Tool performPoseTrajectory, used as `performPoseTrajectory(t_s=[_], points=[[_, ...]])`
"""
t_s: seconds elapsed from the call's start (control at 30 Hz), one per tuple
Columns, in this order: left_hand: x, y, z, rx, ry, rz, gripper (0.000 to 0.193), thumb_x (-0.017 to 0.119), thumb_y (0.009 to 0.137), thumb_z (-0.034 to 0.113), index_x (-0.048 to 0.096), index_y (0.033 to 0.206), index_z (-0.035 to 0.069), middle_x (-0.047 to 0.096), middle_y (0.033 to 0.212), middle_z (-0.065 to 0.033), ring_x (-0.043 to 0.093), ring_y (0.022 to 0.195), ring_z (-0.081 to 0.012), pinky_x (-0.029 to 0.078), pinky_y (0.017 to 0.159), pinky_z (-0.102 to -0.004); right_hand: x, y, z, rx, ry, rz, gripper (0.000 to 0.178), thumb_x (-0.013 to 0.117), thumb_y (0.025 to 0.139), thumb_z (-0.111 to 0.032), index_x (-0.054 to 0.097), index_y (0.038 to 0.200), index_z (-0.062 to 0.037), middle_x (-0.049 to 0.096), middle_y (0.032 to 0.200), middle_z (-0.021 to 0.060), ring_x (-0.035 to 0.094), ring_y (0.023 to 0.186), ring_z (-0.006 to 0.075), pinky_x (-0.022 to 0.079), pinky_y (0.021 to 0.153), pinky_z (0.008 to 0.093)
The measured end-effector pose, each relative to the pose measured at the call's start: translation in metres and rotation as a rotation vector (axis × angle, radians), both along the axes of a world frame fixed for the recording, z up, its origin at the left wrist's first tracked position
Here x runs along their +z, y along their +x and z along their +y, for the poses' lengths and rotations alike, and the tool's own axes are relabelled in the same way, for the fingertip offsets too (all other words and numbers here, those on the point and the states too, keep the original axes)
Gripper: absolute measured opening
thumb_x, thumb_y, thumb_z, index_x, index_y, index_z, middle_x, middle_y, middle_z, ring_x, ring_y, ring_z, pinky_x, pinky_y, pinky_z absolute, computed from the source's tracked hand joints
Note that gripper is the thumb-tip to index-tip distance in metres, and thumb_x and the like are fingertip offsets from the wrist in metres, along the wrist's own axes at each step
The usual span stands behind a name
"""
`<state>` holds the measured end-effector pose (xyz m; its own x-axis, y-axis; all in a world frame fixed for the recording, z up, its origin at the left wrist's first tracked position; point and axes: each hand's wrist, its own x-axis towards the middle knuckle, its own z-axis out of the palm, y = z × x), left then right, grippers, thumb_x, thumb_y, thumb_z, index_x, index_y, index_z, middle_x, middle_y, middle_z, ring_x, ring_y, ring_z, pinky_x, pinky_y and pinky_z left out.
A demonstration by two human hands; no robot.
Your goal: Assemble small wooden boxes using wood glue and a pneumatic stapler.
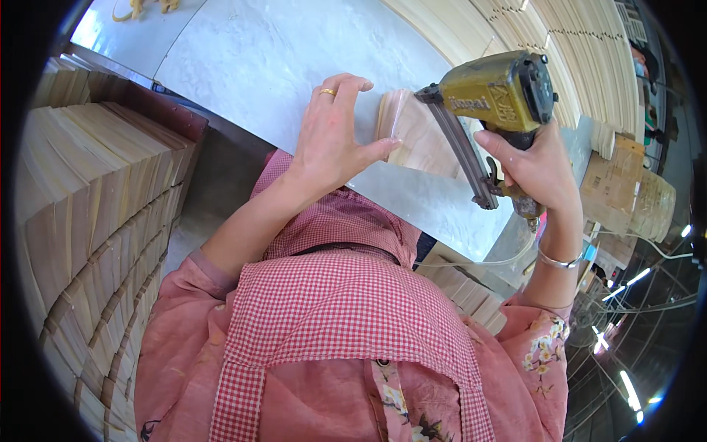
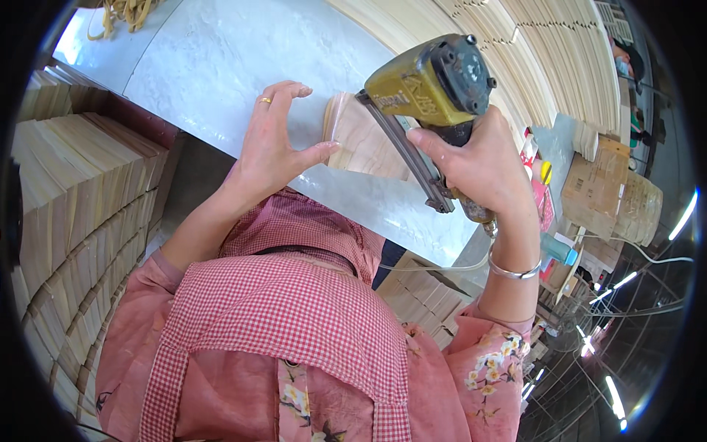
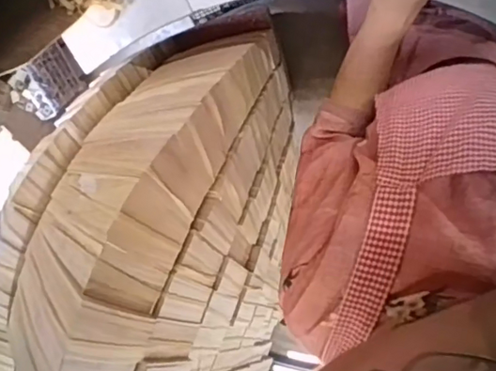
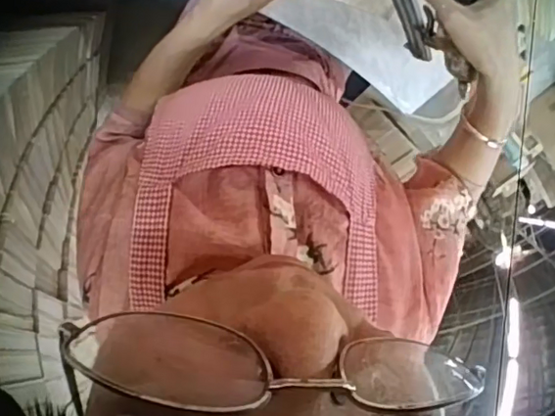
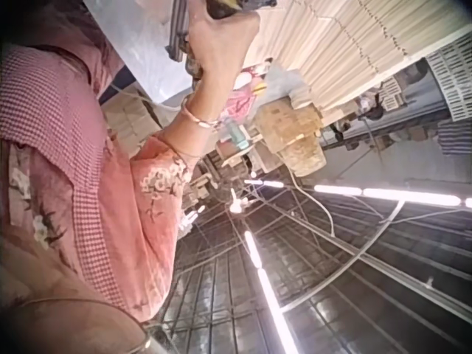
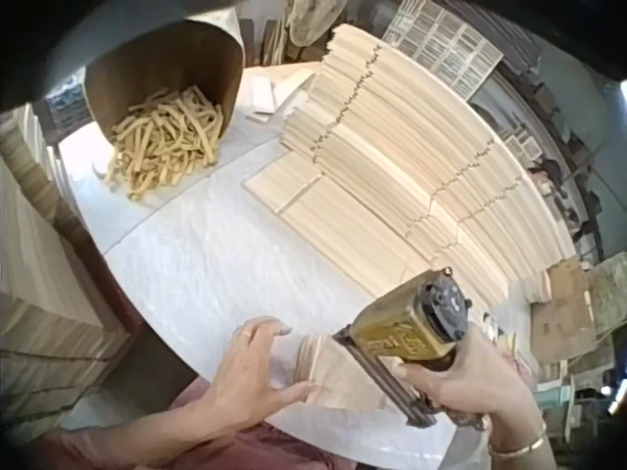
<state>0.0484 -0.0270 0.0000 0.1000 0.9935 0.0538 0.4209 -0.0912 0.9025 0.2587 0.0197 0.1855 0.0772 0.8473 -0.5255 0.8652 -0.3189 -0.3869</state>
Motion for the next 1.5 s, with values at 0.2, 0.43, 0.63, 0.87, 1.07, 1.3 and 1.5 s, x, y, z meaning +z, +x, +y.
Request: performPoseTrajectory(t_s=[0.2,0.43,0.63,0.87,1.07,1.3,1.5], points=[[0.013,0.018,0.012,-0.097,0.323,0.144,0.072,0.085,0.072,0.03,0.054,0.132,0.004,0.052,0.136,-0.017,0.049,0.124,-0.0328,0.038,0.108,-0.0441,0.007,0.048,-0.028,-0.093,0.32,-0.02,0.034,0.079,0.084,-0.015,0.065,0.107,0.0058,0.062,0.064,0.007,0.048,0.041,0.0112,0.038,0.04,0.0233],[0.034,0.096,0.034,-0.41,0.487,0.518,0.074,0.085,0.066,0.041,0.059,0.121,0.0,0.056,0.124,-0.017,0.05,0.11,-0.0314,0.038,0.097,-0.0442,0.008,0.089,-0.051,-0.321,0.25,0.015,0.032,0.079,0.084,-0.014,0.066,0.105,0.0055,0.065,0.07,0.0091,0.051,0.046,0.0125,0.041,0.042,0.0245],[0.035,0.114,0.041,-0.453,0.305,0.625,0.081,0.088,0.055,0.041,0.057,0.117,0.0,0.056,0.122,-0.0162,0.051,0.109,-0.0291,0.037,0.1,-0.0435,0.003,0.085,-0.054,-0.388,0.136,-0.007,0.033,0.079,0.083,-0.012,0.066,0.107,0.006,0.067,0.076,0.0099,0.051,0.047,0.0117,0.039,0.041,0.0249],[0.041,0.115,0.048,-0.494,0.254,0.606,0.079,0.087,0.051,0.04,0.057,0.113,0.001,0.055,0.115,-0.0151,0.05,0.104,-0.0284,0.037,0.096,-0.0429,-0.001,0.078,-0.048,-0.29,0.207,0.042,0.033,0.078,0.084,-0.011,0.065,0.109,0.0058,0.068,0.076,0.0088,0.05,0.047,0.0113,0.038,0.042,0.0248],[0.041,0.114,0.052,-0.539,0.25,0.571,0.076,0.087,0.051,0.04,0.056,0.11,0.002,0.056,0.116,-0.0156,0.05,0.106,-0.0294,0.037,0.098,-0.0439,-0.002,0.076,-0.047,-0.297,0.182,0.049,0.032,0.077,0.084,-0.012,0.066,0.109,0.0051,0.068,0.077,0.0087,0.05,0.047,0.0112,0.039,0.042,0.0247],[0.039,0.115,0.054,-0.523,0.291,0.548,0.075,0.087,0.051,0.04,0.056,0.109,0.002,0.056,0.116,-0.0157,0.051,0.109,-0.0308,0.037,0.101,-0.0449,-0.002,0.078,-0.044,-0.356,0.122,0.033,0.028,0.076,0.085,-0.01,0.067,0.107,0.0045,0.067,0.076,0.0091,0.05,0.046,0.0103,0.038,0.042,0.024],[0.033,0.113,0.054,-0.504,0.312,0.528,0.087,0.087,0.049,0.043,0.054,0.118,0.001,0.055,0.12,-0.0165,0.052,0.113,-0.0333,0.036,0.104,-0.0456,-0.017,0.094,-0.045,-0.254,0.215,0.086,0.035,0.075,0.079,-0.016,0.069,0.104,0.0076,0.071,0.078,0.0137,0.061,0.061,0.0204,0.052,0.058,0.0328]])
